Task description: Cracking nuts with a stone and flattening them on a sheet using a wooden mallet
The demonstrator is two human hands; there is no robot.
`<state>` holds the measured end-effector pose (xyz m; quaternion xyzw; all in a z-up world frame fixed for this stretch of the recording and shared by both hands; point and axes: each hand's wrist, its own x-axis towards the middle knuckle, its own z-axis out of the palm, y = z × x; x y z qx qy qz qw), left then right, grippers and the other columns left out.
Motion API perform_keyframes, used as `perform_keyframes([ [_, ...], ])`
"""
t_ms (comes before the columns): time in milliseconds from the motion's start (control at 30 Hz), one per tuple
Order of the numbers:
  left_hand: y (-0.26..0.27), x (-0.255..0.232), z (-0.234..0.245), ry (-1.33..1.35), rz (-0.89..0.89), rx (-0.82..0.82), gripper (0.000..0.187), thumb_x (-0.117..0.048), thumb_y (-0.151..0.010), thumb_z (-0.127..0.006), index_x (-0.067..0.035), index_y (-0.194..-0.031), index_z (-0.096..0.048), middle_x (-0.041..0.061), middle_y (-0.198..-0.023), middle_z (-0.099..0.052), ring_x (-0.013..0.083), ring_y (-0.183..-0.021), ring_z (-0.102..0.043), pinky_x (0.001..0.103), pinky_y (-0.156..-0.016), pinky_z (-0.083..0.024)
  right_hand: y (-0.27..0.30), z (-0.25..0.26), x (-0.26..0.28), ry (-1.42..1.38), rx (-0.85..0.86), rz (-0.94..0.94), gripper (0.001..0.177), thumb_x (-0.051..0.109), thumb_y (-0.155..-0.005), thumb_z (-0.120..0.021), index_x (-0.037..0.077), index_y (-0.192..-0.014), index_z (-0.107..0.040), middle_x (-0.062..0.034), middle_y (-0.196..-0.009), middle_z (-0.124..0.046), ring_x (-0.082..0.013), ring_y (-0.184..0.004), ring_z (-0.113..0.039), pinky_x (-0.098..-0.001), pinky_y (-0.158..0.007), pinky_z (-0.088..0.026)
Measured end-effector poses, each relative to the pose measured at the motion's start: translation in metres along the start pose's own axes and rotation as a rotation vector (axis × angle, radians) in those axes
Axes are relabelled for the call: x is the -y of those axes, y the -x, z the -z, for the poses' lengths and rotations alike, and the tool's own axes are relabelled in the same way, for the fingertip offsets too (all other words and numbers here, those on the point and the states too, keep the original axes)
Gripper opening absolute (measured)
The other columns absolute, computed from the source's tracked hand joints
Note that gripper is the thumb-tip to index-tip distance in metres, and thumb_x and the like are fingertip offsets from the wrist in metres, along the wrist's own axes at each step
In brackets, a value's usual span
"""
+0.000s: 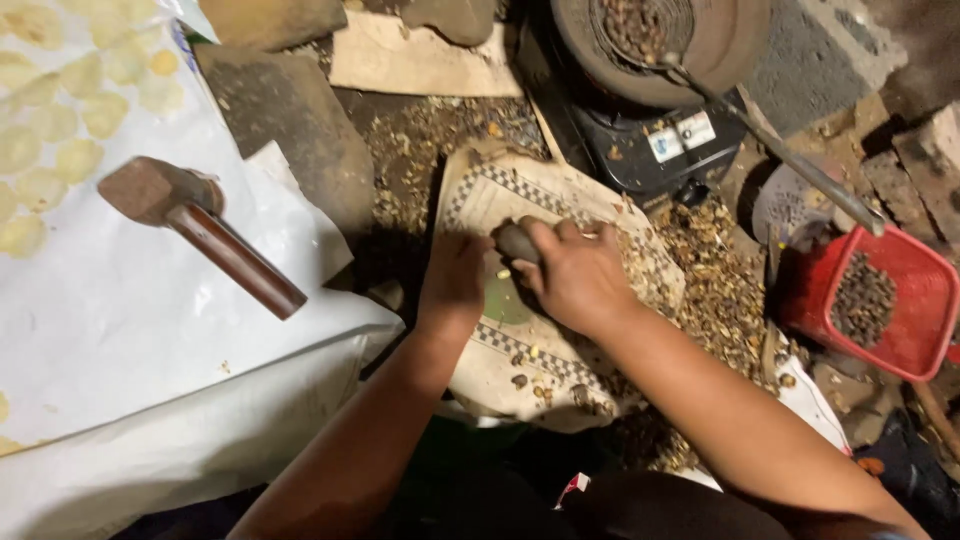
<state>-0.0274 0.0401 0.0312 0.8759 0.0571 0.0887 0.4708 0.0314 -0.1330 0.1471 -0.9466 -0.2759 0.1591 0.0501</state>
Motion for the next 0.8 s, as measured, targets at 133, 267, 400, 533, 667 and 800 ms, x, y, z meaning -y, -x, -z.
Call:
perform_keyframes([
  [133, 0.010, 0.022, -0.010, -0.301, -0.180, -0.009, 0.021, -0.024, -0.103, -0.056, -0.016, -0.105, -0.075, 0.012, -0.094, -0.066, 0.0304, -0.086, -0.064, 0.037, -0.083, -0.047, -0.004, -0.003, -0.007, -0.168, 0.035, -0.159, 0.054, 0.043, -0.100, -0.057, 0.018, -0.145, -0.039, -0.0304, -0.112, -0.068, -0.0496, -0.107, -0.068, -0.0584, -0.105, -0.038],
  [267, -0.012, 0.023, -0.019, -0.136, -0.170, -0.003, 0.027, -0.022, -0.101, -0.058, -0.017, -0.125, -0.067, 0.008, -0.099, -0.069, 0.0298, -0.095, -0.067, 0.041, -0.091, -0.049, -0.017, 0.003, -0.012, -0.224, 0.173, -0.262, 0.054, 0.042, -0.098, -0.058, 0.018, -0.142, -0.040, -0.0325, -0.116, -0.067, -0.0515, -0.113, -0.066, -0.0611, -0.103, -0.043],
  [400, -0.017, 0.002, -0.005, -0.090, -0.101, 0.017, 0.049, -0.016, -0.091, -0.072, -0.017, -0.137, -0.055, 0.002, -0.100, -0.074, 0.0311, -0.095, -0.068, 0.045, -0.091, -0.051, -0.008, -0.016, -0.002, 0.184, 0.097, -0.008, 0.049, 0.045, -0.096, -0.057, 0.025, -0.138, -0.042, -0.0197, -0.116, -0.069, -0.0406, -0.102, -0.072, -0.0554, -0.103, -0.040],
  [533, -0.017, 0.010, -0.004, -0.150, -0.183, 0.034, 0.056, -0.017, -0.087, -0.075, -0.019, -0.139, -0.054, -0.002, -0.101, -0.073, 0.0261, -0.096, -0.068, 0.042, -0.090, -0.052, -0.002, -0.009, -0.007, 0.152, 0.138, -0.052, 0.051, 0.049, -0.095, -0.054, 0.027, -0.139, -0.040, -0.0181, -0.117, -0.069, -0.0385, -0.102, -0.073, -0.0581, -0.106, -0.036],
  [667, -0.006, -0.001, 0.003, -0.224, -0.313, -0.139, 0.040, -0.017, -0.097, -0.050, -0.008, -0.135, -0.058, 0.014, -0.110, -0.070, 0.0357, -0.103, -0.068, 0.045, -0.094, -0.052, -0.012, -0.023, -0.001, -0.025, -0.026, -0.043, 0.053, 0.044, -0.097, -0.055, 0.021, -0.142, -0.040, -0.0218, -0.109, -0.069, -0.0449, -0.098, -0.072, -0.0577, -0.101, -0.039],
  [800, 0.017, -0.013, 0.001, -0.414, -0.297, -0.207, 0.059, -0.008, -0.095, -0.060, 0.006, -0.150, -0.044, 0.032, -0.149, -0.050, 0.0492, -0.141, -0.046, 0.055, -0.117, -0.034, -0.017, -0.023, 0.014, 0.064, -0.044, 0.110, 0.053, 0.046, -0.094, -0.057, 0.025, -0.142, -0.044, -0.0173, -0.110, -0.069, -0.0404, -0.097, -0.073, -0.0582, -0.105, -0.036],
])
